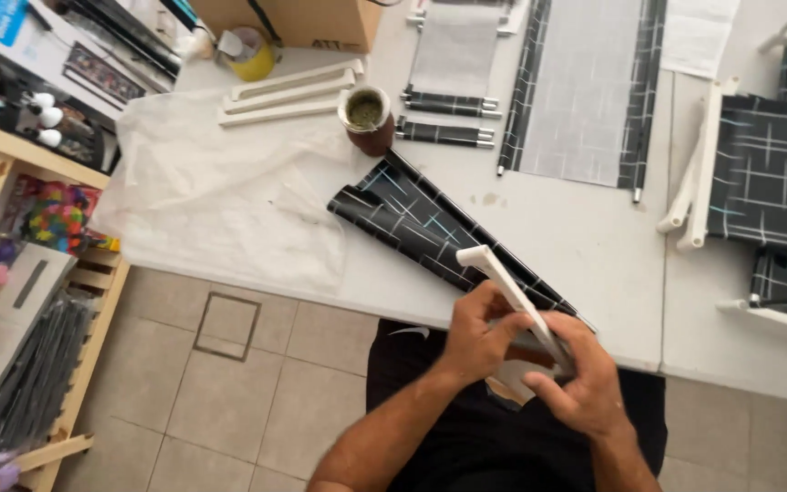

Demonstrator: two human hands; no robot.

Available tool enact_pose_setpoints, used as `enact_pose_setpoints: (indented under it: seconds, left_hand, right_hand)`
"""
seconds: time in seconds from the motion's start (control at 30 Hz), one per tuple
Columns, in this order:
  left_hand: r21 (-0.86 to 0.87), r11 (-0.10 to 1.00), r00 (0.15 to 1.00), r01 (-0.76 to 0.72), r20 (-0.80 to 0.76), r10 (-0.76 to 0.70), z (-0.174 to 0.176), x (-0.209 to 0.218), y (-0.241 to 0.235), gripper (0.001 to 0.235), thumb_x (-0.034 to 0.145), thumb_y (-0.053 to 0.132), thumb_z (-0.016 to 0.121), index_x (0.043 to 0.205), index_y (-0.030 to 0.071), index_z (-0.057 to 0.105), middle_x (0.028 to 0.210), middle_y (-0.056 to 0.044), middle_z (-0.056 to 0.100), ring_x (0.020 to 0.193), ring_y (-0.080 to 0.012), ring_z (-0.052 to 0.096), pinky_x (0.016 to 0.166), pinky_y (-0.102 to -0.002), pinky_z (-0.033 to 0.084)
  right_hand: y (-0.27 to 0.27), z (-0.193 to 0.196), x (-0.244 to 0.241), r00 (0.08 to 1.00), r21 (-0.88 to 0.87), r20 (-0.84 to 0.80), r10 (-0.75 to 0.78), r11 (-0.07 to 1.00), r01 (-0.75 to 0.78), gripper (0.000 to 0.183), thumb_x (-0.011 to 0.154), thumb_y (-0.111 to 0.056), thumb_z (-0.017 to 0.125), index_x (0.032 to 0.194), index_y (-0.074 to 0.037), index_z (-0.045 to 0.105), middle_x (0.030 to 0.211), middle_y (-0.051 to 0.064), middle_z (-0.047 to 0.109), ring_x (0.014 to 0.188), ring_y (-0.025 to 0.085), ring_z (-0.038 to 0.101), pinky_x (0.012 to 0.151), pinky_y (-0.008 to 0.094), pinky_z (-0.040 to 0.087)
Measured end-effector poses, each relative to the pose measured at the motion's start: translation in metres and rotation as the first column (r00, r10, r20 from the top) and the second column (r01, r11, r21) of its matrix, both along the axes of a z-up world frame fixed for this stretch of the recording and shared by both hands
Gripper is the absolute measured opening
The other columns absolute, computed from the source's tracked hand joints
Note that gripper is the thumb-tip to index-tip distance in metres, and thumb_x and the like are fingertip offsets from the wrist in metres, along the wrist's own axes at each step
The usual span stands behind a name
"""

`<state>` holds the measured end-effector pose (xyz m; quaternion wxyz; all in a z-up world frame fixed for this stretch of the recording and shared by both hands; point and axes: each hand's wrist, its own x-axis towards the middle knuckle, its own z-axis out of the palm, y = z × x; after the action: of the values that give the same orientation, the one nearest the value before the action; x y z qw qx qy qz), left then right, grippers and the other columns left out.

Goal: Assembling a modular display rack by sliding support tubes into fabric sleeves and attaching them to a plastic frame.

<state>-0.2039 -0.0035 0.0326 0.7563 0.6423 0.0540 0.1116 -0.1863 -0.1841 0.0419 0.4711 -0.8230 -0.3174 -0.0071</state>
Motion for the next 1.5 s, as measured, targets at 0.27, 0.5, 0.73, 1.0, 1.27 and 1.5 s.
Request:
enact_pose_setpoints:
  seconds: [0.27,0.5,0.73,1.0,1.27,1.5]
  left_hand:
    - [0.537,0.829,0.980,0.156,0.020,-0.197,0.016,0.009,0.054,0.043,0.090,0.046,0.068,0.118,0.013,0.065,0.116,-0.007,0.071,0.107,-0.0222,0.071,0.093,-0.033,0.059]
    - [0.965,0.256,0.994,-0.058,0.032,0.103,-0.014,0.017,0.141,0.055,0.082,0.033,0.082,0.130,0.014,0.064,0.145,-0.012,0.055,0.137,-0.0310,0.050,0.117,-0.062,0.030]
    - [0.748,0.427,0.831,-0.508,0.296,0.471,0.008,0.083,0.223,0.051,0.082,0.019,0.083,0.126,0.006,0.061,0.108,-0.009,0.065,0.101,-0.0276,0.064,0.088,-0.040,0.053]
    - [0.816,0.543,0.936,-0.199,-0.005,0.352,0.027,0.164,0.246,0.093,0.076,0.027,0.090,0.152,0.018,0.037,0.147,-0.013,0.049,0.133,-0.0316,0.053,0.103,-0.046,0.051]
    - [0.804,0.511,0.922,-0.304,0.112,0.372,0.066,0.149,0.218,0.083,0.076,0.025,0.092,0.143,0.019,0.045,0.134,-0.014,0.056,0.119,-0.0340,0.061,0.090,-0.046,0.059]
    - [0.758,0.500,0.882,-0.419,0.470,0.028,0.127,0.082,0.151,0.093,0.078,0.049,0.089,0.147,0.011,0.038,0.121,-0.014,0.059,0.108,-0.0262,0.061,0.085,-0.040,0.059]
  right_hand:
    - [-0.030,-0.028,0.017,0.953,-0.274,0.286,-0.097,0.945,0.178,0.031,0.083,0.001,0.068,0.110,-0.013,0.073,0.103,0.002,0.077,0.091,0.021,0.074,0.081,0.035,0.057]
    - [-0.058,-0.048,0.053,0.870,-0.338,0.441,-0.221,0.857,0.389,0.032,0.088,0.002,0.067,0.116,-0.011,0.078,0.109,0.008,0.079,0.099,0.028,0.074,0.087,0.038,0.058]
    - [-0.065,-0.058,0.077,0.817,-0.245,0.504,-0.281,0.860,0.447,0.029,0.090,0.008,0.063,0.113,-0.003,0.078,0.118,0.012,0.079,0.103,0.033,0.071,0.096,0.043,0.056]
    - [-0.059,-0.049,0.068,0.825,-0.286,0.459,-0.330,0.824,0.489,0.025,0.089,0.001,0.064,0.107,-0.008,0.080,0.113,0.008,0.079,0.103,0.028,0.072,0.094,0.041,0.055]
    - [-0.055,-0.039,0.070,0.845,-0.307,0.407,-0.347,0.819,0.484,0.021,0.093,-0.002,0.065,0.107,-0.008,0.079,0.109,0.007,0.080,0.101,0.026,0.073,0.091,0.040,0.058]
    - [-0.053,-0.039,0.072,0.844,-0.281,0.433,-0.317,0.842,0.461,0.025,0.087,0.003,0.061,0.103,-0.007,0.078,0.106,0.007,0.079,0.099,0.028,0.071,0.090,0.041,0.056]
